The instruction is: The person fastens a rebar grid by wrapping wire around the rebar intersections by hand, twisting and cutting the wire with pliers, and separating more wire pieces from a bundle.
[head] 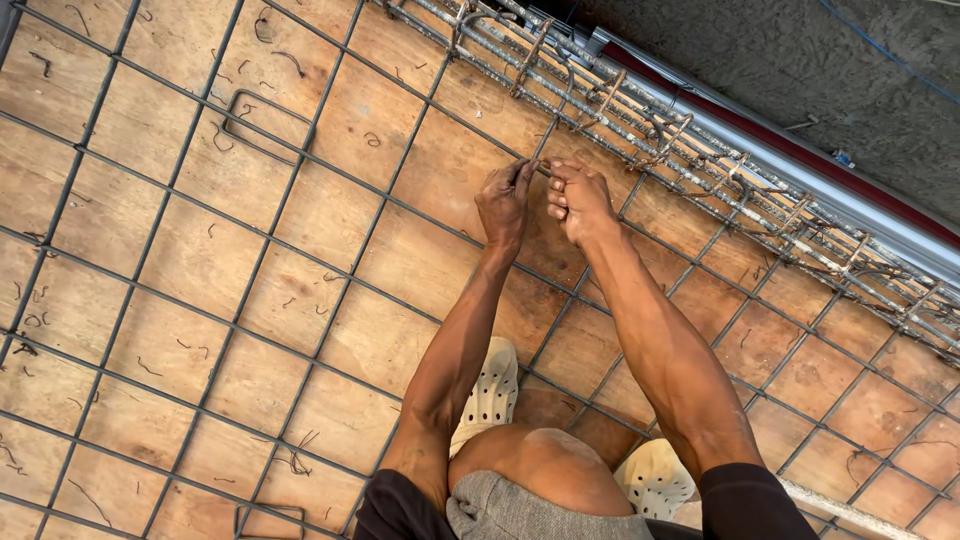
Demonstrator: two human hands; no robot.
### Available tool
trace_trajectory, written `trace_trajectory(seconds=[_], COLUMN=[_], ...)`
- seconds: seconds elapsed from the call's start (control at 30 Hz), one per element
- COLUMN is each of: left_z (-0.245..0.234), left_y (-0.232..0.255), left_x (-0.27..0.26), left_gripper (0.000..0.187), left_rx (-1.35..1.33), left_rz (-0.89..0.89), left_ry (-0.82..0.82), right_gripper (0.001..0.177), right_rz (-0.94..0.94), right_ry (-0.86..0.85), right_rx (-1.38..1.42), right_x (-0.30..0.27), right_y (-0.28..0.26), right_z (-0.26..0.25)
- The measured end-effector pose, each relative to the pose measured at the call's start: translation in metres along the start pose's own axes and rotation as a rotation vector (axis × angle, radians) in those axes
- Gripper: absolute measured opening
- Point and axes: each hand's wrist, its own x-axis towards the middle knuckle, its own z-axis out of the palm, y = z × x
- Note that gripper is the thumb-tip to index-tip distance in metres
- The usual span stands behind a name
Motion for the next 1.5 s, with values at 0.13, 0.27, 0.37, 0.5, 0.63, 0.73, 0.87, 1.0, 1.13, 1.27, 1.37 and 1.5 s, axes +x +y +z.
trace_trajectory(seconds=[0.13,0.27,0.37,0.5,0.63,0.73,0.87,1.0,1.13,1.27,1.37,1.5], left_z=[0.002,-0.005,-0.017,-0.024,0.013,0.056,0.089,0.09,0.086,0.084,0.06,0.04], left_y=[0.009,0.008,0.004,-0.004,-0.015,-0.03,-0.036,-0.022,-0.012,-0.011,-0.003,-0.018], left_x=[0.01,0.01,0.006,-0.006,-0.059,-0.072,-0.057,-0.05,-0.037,-0.023,-0.031,-0.015], left_gripper=[0.016,0.015,0.02,0.037,0.029,0.043,0.059,0.066,0.053,0.035,0.034,0.033], left_rx=[-0.088,0.036,0.104,0.21,-0.093,-0.859,-1.446,-1.586,-1.501,-1.421,-1.783,-0.879], left_rz=[-0.118,-0.007,0.178,0.38,-0.202,-0.862,-0.829,-0.847,-0.932,-0.918,-0.812,-0.897], left_ry=[-0.037,-0.165,-0.213,-0.207,-0.109,-0.218,-0.149,-0.127,0.018,-0.023,-0.09,-0.344], right_gripper=[0.042,0.049,0.047,0.049,0.044,0.044,0.038,0.041,0.051,0.057,0.023,0.022], right_rz=[0.0,-0.096,-0.39,-0.339,-0.33,-0.395,-0.281,-0.553,-0.704,-0.613,-1.094,-0.809], right_ry=[-0.097,-0.102,-0.091,0.017,0.062,0.064,0.078,0.006,-0.059,-0.064,0.03,-0.055], right_rx=[-0.077,-0.306,-0.726,-1.158,-1.259,-1.291,-1.388,-1.394,-1.397,-1.415,-1.653,-1.731], right_x=[-0.02,-0.053,-0.075,-0.108,-0.129,-0.136,-0.137,-0.127,-0.121,-0.119,-0.094,-0.044], right_y=[0.008,0.018,0.013,-0.007,-0.019,-0.019,-0.016,0.001,0.012,0.018,0.009,-0.07], right_z=[0.009,0.013,0.024,0.039,0.044,0.044,0.046,0.035,0.031,0.059,0.092,0.098])
